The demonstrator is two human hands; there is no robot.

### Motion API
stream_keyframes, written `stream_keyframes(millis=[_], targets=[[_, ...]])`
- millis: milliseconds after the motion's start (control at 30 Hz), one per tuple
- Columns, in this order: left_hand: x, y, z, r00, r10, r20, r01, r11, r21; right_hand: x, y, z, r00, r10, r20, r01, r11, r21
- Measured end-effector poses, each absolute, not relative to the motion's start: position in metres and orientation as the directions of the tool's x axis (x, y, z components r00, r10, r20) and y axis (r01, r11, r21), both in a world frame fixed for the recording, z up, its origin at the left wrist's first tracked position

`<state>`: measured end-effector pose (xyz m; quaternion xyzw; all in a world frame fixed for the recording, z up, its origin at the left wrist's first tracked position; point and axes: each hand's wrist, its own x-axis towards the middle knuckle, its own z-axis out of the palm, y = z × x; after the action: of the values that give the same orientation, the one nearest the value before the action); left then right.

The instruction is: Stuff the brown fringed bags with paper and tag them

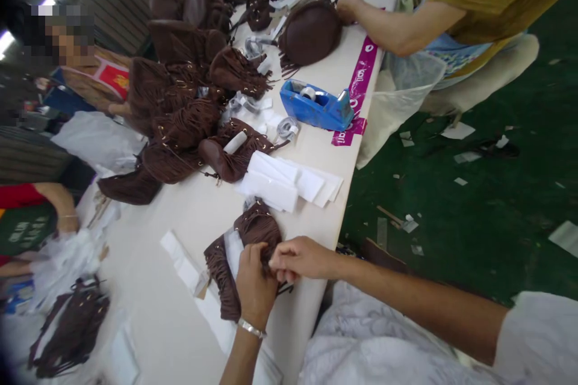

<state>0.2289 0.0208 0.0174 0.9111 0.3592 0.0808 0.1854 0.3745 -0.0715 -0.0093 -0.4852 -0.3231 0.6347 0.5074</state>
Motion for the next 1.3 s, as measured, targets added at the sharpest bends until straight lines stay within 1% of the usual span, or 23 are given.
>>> stream_keyframes(millis=[33,67,100,167,233,300,333,400,467,500,600,667,767,867,933,1000,1067,1100,1133,1200,1233,1267,1300], targets=[[0.227,0.024,0.015,0.705,0.708,0.037,0.629,-0.648,0.430,0.377,-0.075,-0.015,0.017,0.946,-0.324,-0.331,-0.300,-0.895],[0.226,0.026,0.012,0.671,0.739,0.060,0.636,-0.616,0.465,0.380,-0.078,-0.022,0.086,0.926,-0.367,-0.302,-0.327,-0.896],[0.224,0.027,0.010,0.634,0.770,0.075,0.642,-0.579,0.503,0.383,-0.080,-0.028,0.174,0.899,-0.401,-0.251,-0.353,-0.901],[0.221,0.029,0.006,0.552,0.831,0.070,0.653,-0.484,0.583,0.384,-0.078,-0.037,0.288,0.869,-0.402,-0.106,-0.388,-0.916],[0.219,0.029,0.005,0.469,0.882,0.041,0.651,-0.378,0.658,0.382,-0.071,-0.041,0.294,0.895,-0.335,0.103,-0.378,-0.920],[0.218,0.029,0.004,0.394,0.919,0.028,0.612,-0.285,0.738,0.377,-0.063,-0.041,0.300,0.923,-0.240,0.300,-0.330,-0.895],[0.217,0.029,0.004,0.359,0.933,0.027,0.580,-0.246,0.777,0.374,-0.059,-0.041,0.304,0.933,-0.193,0.370,-0.302,-0.878],[0.217,0.029,0.002,0.308,0.951,0.021,0.520,-0.186,0.834,0.372,-0.055,-0.042,0.290,0.949,-0.120,0.438,-0.243,-0.866],[0.218,0.028,0.000,0.290,0.957,0.016,0.493,-0.164,0.854,0.375,-0.053,-0.044,0.229,0.970,-0.078,0.457,-0.178,-0.872],[0.218,0.028,-0.001,0.292,0.956,0.021,0.496,-0.170,0.851,0.377,-0.053,-0.044,0.186,0.979,-0.083,0.439,-0.158,-0.884],[0.218,0.027,-0.004,0.321,0.945,0.057,0.558,-0.238,0.795,0.387,-0.049,-0.044,0.049,0.983,-0.178,0.303,-0.185,-0.935],[0.218,0.027,-0.004,0.382,0.921,0.081,0.605,-0.315,0.732,0.394,-0.046,-0.042,-0.047,0.966,-0.254,0.192,-0.241,-0.951],[0.217,0.032,0.004,0.536,0.835,0.120,0.588,-0.472,0.657,0.401,-0.043,-0.042,-0.144,0.948,-0.283,0.069,-0.276,-0.959],[0.219,0.045,0.017,0.671,0.720,0.176,0.490,-0.609,0.624,0.403,-0.042,-0.043,-0.160,0.949,-0.270,-0.019,-0.277,-0.961],[0.220,0.059,0.022,0.721,0.661,0.209,0.456,-0.679,0.575,0.400,-0.042,-0.045,-0.156,0.936,-0.316,-0.083,-0.332,-0.940],[0.221,0.073,0.020,0.737,0.640,0.219,0.479,-0.723,0.498,0.395,-0.040,-0.045,-0.167,0.905,-0.392,-0.123,-0.413,-0.902],[0.222,0.084,0.011,0.718,0.665,0.207,0.529,-0.714,0.458,0.393,-0.036,-0.041,-0.183,0.874,-0.451,-0.115,-0.474,-0.873],[0.223,0.086,0.006,0.693,0.692,0.204,0.549,-0.689,0.474,0.395,-0.032,-0.036,-0.180,0.868,-0.463,-0.095,-0.483,-0.870],[0.224,0.088,0.003,0.659,0.726,0.197,0.561,-0.648,0.515,0.400,-0.029,-0.029,-0.164,0.871,-0.463,-0.065,-0.478,-0.876],[0.230,0.089,-0.001,0.563,0.807,0.179,0.560,-0.532,0.635,0.417,-0.020,-0.009,-0.080,0.891,-0.446,0.027,-0.446,-0.895],[0.235,0.091,-0.002,0.501,0.855,0.131,0.558,-0.435,0.707,0.428,-0.015,0.004,-0.018,0.907,-0.421,0.090,-0.418,-0.904],[0.243,0.093,-0.003,0.432,0.900,0.052,0.542,-0.306,0.783,0.440,-0.011,0.016,0.043,0.921,-0.387,0.162,-0.388,-0.907],[0.251,0.097,-0.003,0.411,0.910,0.050,0.498,-0.271,0.824,0.450,-0.006,0.028,0.100,0.933,-0.345,0.238,-0.359,-0.903]])
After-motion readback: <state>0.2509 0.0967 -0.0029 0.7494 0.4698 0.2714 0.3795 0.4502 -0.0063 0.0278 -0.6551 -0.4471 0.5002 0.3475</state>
